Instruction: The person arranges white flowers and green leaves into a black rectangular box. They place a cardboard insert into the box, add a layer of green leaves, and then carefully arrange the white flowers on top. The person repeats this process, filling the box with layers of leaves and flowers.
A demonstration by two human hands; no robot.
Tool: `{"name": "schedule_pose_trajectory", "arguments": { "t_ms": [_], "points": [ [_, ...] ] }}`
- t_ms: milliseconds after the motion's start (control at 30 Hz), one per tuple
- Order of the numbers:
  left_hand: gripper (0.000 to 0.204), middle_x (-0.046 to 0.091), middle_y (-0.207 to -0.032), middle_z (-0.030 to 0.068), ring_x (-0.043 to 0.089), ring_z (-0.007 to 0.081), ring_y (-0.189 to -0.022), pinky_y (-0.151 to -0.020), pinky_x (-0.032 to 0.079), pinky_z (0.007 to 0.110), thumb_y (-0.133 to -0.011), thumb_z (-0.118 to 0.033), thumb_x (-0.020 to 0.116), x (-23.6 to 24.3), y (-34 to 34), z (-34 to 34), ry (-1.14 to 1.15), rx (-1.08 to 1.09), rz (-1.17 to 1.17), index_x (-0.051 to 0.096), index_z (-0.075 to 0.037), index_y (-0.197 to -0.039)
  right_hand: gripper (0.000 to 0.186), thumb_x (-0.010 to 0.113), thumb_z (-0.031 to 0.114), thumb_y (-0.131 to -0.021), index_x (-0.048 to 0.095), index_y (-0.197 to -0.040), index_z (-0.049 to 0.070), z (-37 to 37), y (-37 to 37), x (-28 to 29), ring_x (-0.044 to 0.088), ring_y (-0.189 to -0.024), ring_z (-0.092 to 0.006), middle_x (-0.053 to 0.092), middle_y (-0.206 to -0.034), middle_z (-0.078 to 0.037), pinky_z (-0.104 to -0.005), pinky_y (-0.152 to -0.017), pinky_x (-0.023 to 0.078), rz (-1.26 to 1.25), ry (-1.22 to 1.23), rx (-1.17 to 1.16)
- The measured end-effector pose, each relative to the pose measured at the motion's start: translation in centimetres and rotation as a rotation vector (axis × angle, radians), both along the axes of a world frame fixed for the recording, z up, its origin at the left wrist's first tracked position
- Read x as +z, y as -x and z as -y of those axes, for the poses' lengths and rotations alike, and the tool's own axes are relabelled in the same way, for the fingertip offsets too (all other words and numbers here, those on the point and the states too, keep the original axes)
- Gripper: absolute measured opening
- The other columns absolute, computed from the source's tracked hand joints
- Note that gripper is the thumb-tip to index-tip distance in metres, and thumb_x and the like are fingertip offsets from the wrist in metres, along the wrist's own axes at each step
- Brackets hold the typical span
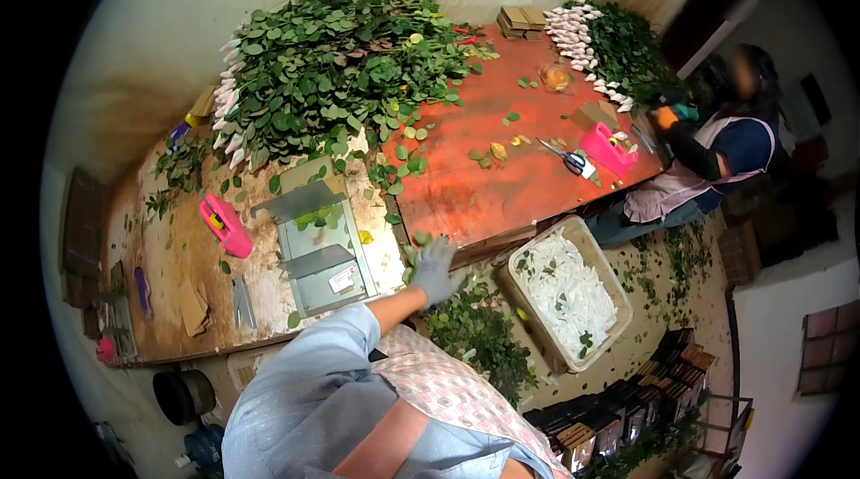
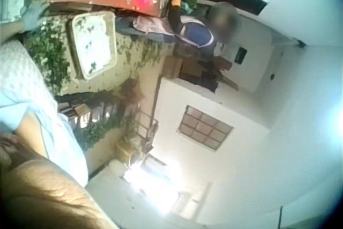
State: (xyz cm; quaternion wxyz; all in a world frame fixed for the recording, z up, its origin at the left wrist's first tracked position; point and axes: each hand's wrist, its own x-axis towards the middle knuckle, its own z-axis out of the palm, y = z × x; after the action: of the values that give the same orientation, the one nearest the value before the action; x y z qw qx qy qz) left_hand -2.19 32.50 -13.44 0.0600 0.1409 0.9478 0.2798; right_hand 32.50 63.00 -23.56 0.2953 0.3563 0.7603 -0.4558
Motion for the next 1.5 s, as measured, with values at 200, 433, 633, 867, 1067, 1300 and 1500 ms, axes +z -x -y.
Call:
{"name": "schedule_pose_trajectory", "arguments": {
  "t_ms": [200, 433, 633, 867, 1067, 1300, 1500],
  "points": [
    [0.062, 0.039, -0.152, 0.0189, 0.028, 0.0424, -0.145, -0.119, 0.020, 0.058, -0.091, -0.045, 0.058, 2.7, 18.3, 6.2, 0.213, 0.040, -0.175, 0.049, -0.017, -0.145, 0.045, 0.067, 0.030, -0.095, 0.065, -0.125, -0.004, 1.2, 0.2, 0.2, 0.066, -0.091, -0.0201, 0.072, -0.105, -0.012, -0.0327, -0.082, 0.052, 0.007, 0.043, -0.093],
    [0.075, 0.020, -0.166, 0.0176, 0.011, 0.0430, -0.153, -0.119, 0.015, 0.062, -0.092, -0.052, 0.054, -0.2, 25.6, 10.4, 0.348, 0.174, 0.170, 0.034, -0.018, -0.156, 0.041, 0.067, 0.026, -0.096, 0.065, -0.126, -0.002, 3.8, 0.3, -2.8, 0.063, -0.086, -0.0153, 0.072, -0.102, -0.008, -0.0302, -0.078, 0.051, -0.108, 0.100, -0.250],
    [0.078, 0.017, -0.165, 0.0203, 0.007, 0.0443, -0.153, -0.118, 0.015, 0.064, -0.094, -0.045, 0.050, -1.9, 18.1, 8.8, 0.482, 0.225, 0.143, 0.026, -0.005, -0.157, 0.040, 0.068, 0.031, -0.096, 0.068, -0.120, -0.002, 7.8, 4.3, -1.5, 0.062, -0.083, -0.0154, 0.072, -0.098, -0.007, -0.0313, -0.075, 0.050, -0.031, 0.164, -0.324],
    [0.077, 0.015, -0.165, 0.0219, 0.009, 0.0452, -0.152, -0.116, 0.019, 0.065, -0.094, -0.044, 0.049, 2.0, 11.4, 2.9, 0.451, 0.350, 0.390, 0.027, -0.001, -0.154, 0.046, 0.065, 0.033, -0.095, 0.067, -0.125, -0.001, 8.2, -0.2, -5.7, 0.065, -0.103, -0.0264, 0.071, -0.114, -0.015, -0.0355, -0.090, 0.049, -0.026, 0.094, -0.282],
    [0.069, 0.032, -0.155, 0.0231, 0.022, 0.0482, -0.146, -0.111, 0.024, 0.065, -0.091, -0.045, 0.052, 0.4, 0.8, -0.3, 0.486, 0.277, 0.178, 0.044, 0.003, -0.139, 0.046, 0.063, 0.034, -0.095, 0.067, -0.124, -0.001, 8.2, -0.3, -6.0, 0.066, -0.104, -0.0300, 0.071, -0.115, -0.017, -0.0376, -0.090, 0.049, -0.011, 0.162, -0.293],
    [0.068, 0.049, -0.142, 0.0200, 0.043, 0.0423, -0.132, -0.109, 0.033, 0.060, -0.084, -0.056, 0.058, 3.1, -6.1, -2.3, 0.306, -0.159, 0.444, 0.057, -0.011, -0.135, 0.047, 0.061, 0.034, -0.095, 0.067, -0.124, -0.002, 7.2, -0.7, -4.6, 0.066, -0.105, -0.0343, 0.071, -0.117, -0.019, -0.0401, -0.090, 0.049, 0.068, 0.201, -0.348],
    [0.050, 0.065, -0.128, 0.0195, 0.061, 0.0357, -0.119, -0.100, 0.047, 0.052, -0.084, -0.046, 0.057, 6.9, 8.7, -7.2, 0.199, -0.181, 0.365, 0.072, -0.012, -0.117, 0.048, 0.063, 0.037, -0.094, 0.067, -0.125, 0.000, 6.4, -1.3, -4.9, 0.067, -0.104, -0.0304, 0.071, -0.117, -0.016, -0.0380, -0.089, 0.050, 0.042, 0.105, -0.391]
  ]
}}
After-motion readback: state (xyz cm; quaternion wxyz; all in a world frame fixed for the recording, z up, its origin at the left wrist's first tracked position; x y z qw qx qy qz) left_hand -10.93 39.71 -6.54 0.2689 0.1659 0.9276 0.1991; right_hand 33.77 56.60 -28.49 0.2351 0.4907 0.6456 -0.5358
